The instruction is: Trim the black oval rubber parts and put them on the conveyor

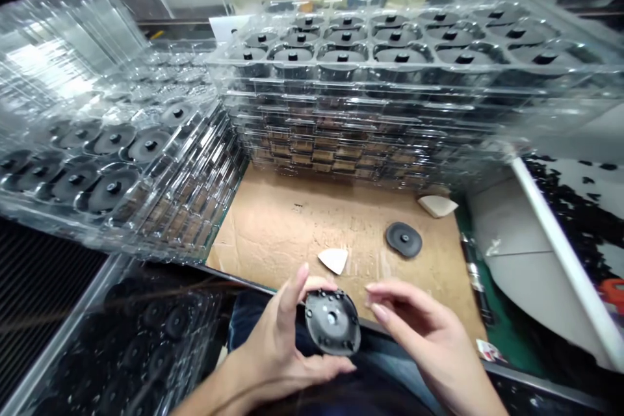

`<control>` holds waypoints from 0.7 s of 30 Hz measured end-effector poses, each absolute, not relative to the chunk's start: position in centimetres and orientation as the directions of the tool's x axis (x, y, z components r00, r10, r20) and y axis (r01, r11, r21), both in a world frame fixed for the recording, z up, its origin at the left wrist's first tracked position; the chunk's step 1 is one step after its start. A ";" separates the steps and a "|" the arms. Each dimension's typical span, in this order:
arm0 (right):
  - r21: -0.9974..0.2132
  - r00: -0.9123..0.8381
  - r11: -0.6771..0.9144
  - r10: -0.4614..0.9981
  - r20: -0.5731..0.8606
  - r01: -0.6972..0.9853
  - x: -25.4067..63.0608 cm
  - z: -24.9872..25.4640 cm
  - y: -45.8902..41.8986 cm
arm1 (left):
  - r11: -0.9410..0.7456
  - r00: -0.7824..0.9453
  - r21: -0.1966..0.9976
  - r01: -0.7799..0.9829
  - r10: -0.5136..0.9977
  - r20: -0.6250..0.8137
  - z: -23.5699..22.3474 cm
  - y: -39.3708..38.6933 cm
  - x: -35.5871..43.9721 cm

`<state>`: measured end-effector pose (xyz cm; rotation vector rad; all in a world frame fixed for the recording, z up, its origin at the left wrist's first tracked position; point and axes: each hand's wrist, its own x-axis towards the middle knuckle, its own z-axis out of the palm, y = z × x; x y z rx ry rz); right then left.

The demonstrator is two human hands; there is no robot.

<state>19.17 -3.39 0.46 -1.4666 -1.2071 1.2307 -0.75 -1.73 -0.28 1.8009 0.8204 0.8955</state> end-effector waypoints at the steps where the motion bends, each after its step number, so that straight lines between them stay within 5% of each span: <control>1: -0.968 -0.007 -0.234 0.972 -0.235 0.089 19.1 1.0 -3.5 | -0.289 0.501 0.944 0.155 0.847 0.177 -0.2 -1.7 -0.8; 5: -0.912 -0.305 -0.411 0.870 -0.388 -0.010 18.5 2.2 -3.0 | -0.014 0.485 0.995 0.103 0.874 -0.038 0.3 -1.7 -0.7; 11: -0.858 -0.470 -0.492 0.799 -0.376 -0.150 18.1 3.0 -1.8 | 0.303 0.554 0.953 0.027 0.789 -0.266 1.4 -1.6 -0.6; 17: -0.834 -0.433 -0.524 0.801 -0.414 -0.172 17.8 3.0 -2.8 | 0.262 0.549 0.965 -0.007 0.808 -0.216 1.1 -1.6 -0.5; 21: -0.819 -0.166 -0.540 0.841 -0.515 -0.197 17.9 3.0 -4.3 | 0.130 0.510 0.991 -0.026 0.854 -0.098 0.4 -1.9 -0.2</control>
